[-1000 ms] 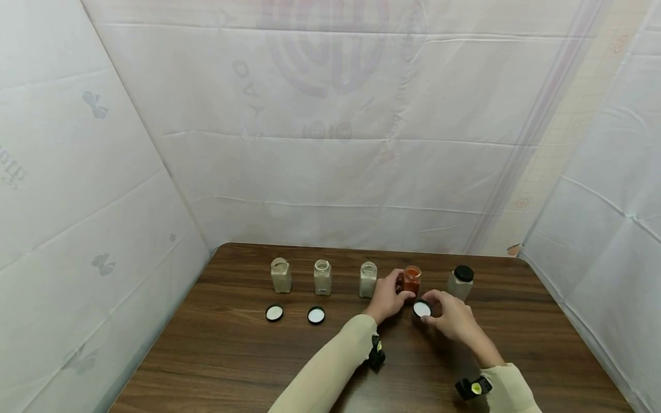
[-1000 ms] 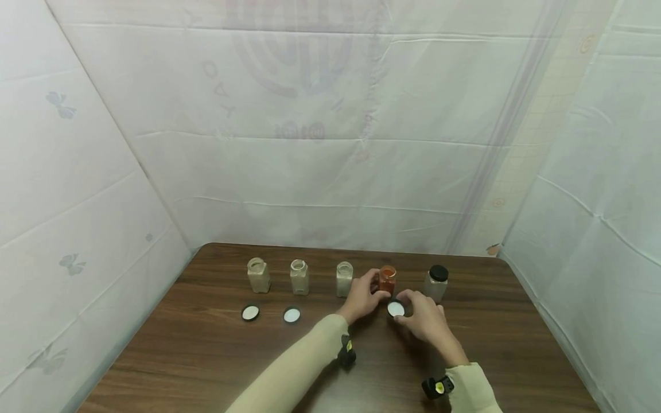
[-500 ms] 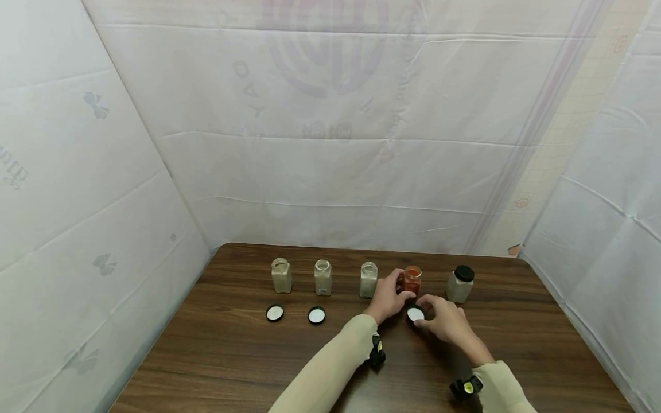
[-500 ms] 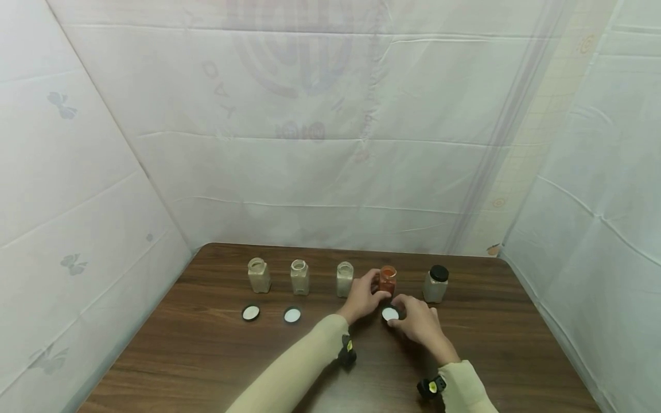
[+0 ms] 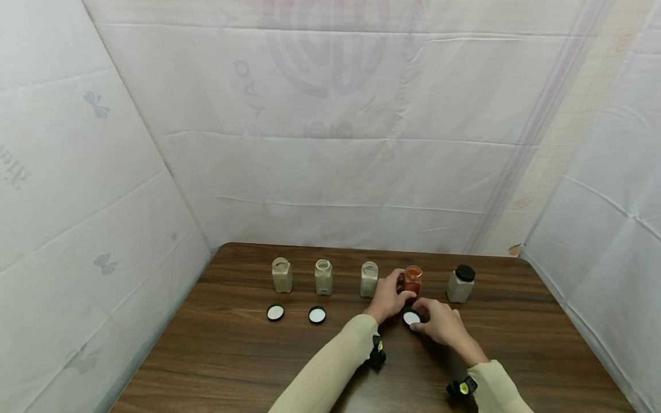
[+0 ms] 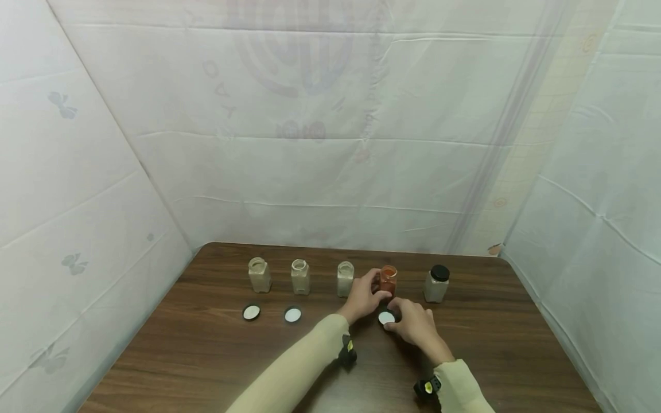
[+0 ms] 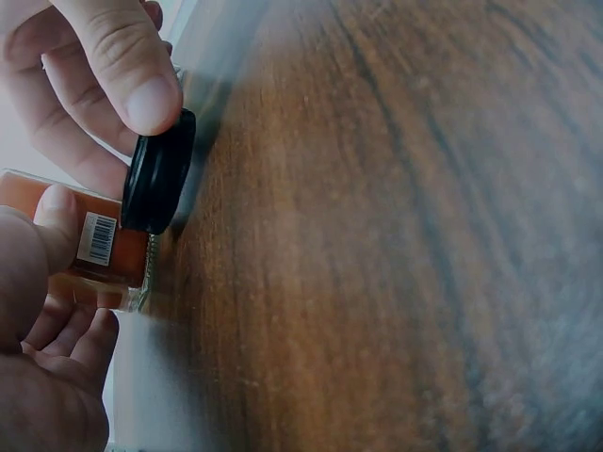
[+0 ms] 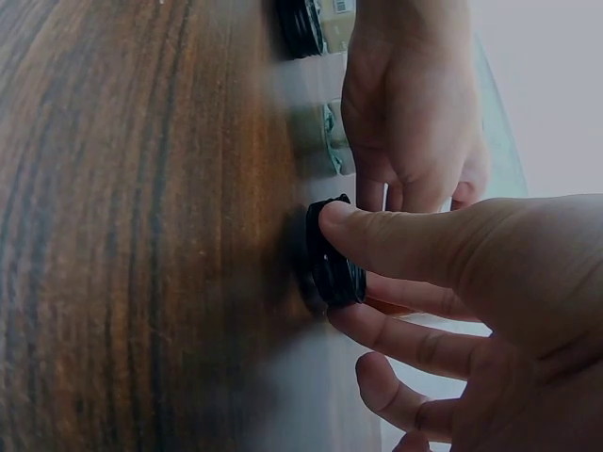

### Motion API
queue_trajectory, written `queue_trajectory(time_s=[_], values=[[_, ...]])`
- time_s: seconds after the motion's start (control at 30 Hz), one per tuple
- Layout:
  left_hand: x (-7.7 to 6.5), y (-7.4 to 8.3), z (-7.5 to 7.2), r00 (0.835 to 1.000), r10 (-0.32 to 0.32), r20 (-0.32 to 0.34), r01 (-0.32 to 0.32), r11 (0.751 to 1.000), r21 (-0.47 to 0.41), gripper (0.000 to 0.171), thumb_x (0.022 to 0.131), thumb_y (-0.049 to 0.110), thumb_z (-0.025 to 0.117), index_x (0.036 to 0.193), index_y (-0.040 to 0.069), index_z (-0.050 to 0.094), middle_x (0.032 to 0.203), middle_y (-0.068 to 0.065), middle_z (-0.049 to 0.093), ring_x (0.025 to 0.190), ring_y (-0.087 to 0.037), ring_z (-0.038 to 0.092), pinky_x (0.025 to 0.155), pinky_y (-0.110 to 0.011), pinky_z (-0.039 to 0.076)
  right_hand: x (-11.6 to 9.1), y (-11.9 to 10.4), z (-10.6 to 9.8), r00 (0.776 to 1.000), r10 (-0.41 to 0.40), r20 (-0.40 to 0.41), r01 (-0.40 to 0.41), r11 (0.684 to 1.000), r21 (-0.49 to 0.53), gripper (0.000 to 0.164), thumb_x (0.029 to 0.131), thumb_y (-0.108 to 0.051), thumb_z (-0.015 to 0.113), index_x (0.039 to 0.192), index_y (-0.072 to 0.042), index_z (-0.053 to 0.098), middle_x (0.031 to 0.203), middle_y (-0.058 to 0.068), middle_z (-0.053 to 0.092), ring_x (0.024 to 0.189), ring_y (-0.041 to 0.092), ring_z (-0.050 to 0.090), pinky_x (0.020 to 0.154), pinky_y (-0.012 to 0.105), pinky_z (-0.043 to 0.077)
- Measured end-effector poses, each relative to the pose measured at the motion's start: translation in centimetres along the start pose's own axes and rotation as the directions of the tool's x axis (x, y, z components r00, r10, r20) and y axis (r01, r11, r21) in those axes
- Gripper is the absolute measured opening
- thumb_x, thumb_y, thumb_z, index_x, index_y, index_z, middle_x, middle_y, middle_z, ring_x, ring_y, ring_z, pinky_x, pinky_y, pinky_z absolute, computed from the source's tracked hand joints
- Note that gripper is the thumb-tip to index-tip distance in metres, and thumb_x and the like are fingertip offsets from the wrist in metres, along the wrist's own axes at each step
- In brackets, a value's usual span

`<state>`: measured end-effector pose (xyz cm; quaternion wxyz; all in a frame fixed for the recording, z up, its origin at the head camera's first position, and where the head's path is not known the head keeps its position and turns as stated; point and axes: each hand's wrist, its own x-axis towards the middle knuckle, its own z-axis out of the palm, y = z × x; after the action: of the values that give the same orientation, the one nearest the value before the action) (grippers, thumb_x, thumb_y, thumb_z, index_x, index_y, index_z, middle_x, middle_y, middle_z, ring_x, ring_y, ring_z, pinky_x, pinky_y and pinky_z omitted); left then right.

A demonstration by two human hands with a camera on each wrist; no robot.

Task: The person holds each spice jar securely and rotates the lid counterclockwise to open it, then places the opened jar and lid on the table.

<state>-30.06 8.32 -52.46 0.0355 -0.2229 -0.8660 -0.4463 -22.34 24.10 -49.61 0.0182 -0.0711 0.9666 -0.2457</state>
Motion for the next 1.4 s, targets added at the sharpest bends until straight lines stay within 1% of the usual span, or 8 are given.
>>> queue_trajectory(time_s=[0.27, 0.4, 0.6, 0.73, 1.13, 1.4], values=[[-0.05, 0.16, -0.05, 1.000, -0.001, -0.005, 0.001, 1.000, 0.000, 0.047, 0.094, 0.023, 0.078, 0.136, 0.012, 0.059, 0.118, -0.002, 0.074, 0.107, -0.011, 0.069, 0.090, -0.024, 0.055, -0.01, -0.10, 0.29, 1.000, 0.007, -0.004, -0.007, 1.000, -0.003, 0.035, 0.080, -0.024, 0.090, 0.109, -0.014, 0.073, 0.100, 0.001, 0.072, 0.095, 0.027, 0.068, 0.081, 0.055, 0.043], [-0.08, 0.17, -0.01, 1.000, -0.008, -0.007, 0.008, 1.000, 0.007, 0.047, 0.094, 0.023, 0.078, 0.135, 0.012, 0.059, 0.118, -0.002, 0.073, 0.107, -0.011, 0.069, 0.090, -0.025, 0.055, 0.08, 0.00, 0.52, 1.000, 0.011, -0.003, -0.011, 1.000, 0.000, 0.035, 0.080, -0.023, 0.089, 0.110, -0.014, 0.073, 0.101, 0.001, 0.072, 0.096, 0.027, 0.068, 0.080, 0.055, 0.043], [-0.15, 0.20, 0.02, 1.000, -0.001, -0.006, 0.001, 1.000, 0.022, 0.048, 0.094, 0.024, 0.078, 0.136, 0.011, 0.059, 0.119, -0.002, 0.073, 0.106, -0.012, 0.069, 0.089, -0.025, 0.055, 0.08, -0.03, 0.58, 1.000, 0.015, 0.003, -0.015, 1.000, 0.001, 0.035, 0.081, -0.023, 0.089, 0.111, -0.013, 0.073, 0.102, 0.001, 0.072, 0.096, 0.026, 0.068, 0.078, 0.053, 0.043], [-0.14, 0.24, 0.04, 1.000, -0.007, -0.006, 0.007, 1.000, 0.013, 0.048, 0.094, 0.023, 0.078, 0.136, 0.011, 0.059, 0.120, -0.003, 0.073, 0.108, -0.012, 0.069, 0.091, -0.025, 0.055, 0.05, -0.13, 0.57, 1.000, 0.018, 0.004, -0.018, 1.000, 0.006, 0.035, 0.082, -0.024, 0.088, 0.111, -0.013, 0.073, 0.102, 0.002, 0.072, 0.097, 0.027, 0.068, 0.078, 0.052, 0.042], [-0.17, 0.46, 0.01, 1.000, -0.015, -0.012, 0.015, 1.000, 0.008, 0.047, 0.093, 0.023, 0.079, 0.135, 0.011, 0.059, 0.117, -0.003, 0.074, 0.106, -0.012, 0.070, 0.089, -0.026, 0.056, 0.01, 0.03, 0.63, 1.000, 0.009, 0.001, -0.009, 1.000, 0.005, 0.036, 0.082, -0.024, 0.088, 0.112, -0.013, 0.072, 0.102, 0.001, 0.071, 0.098, 0.027, 0.067, 0.079, 0.055, 0.044], [-0.21, 0.54, 0.05, 1.000, -0.028, -0.010, 0.028, 1.000, 0.009, 0.047, 0.094, 0.022, 0.078, 0.135, 0.011, 0.058, 0.117, -0.003, 0.073, 0.106, -0.012, 0.069, 0.089, -0.026, 0.056, -0.05, 0.03, 0.70, 1.000, 0.021, -0.001, -0.021, 1.000, 0.005, 0.035, 0.081, -0.024, 0.089, 0.111, -0.015, 0.072, 0.101, 0.000, 0.070, 0.097, 0.025, 0.067, 0.079, 0.054, 0.044]])
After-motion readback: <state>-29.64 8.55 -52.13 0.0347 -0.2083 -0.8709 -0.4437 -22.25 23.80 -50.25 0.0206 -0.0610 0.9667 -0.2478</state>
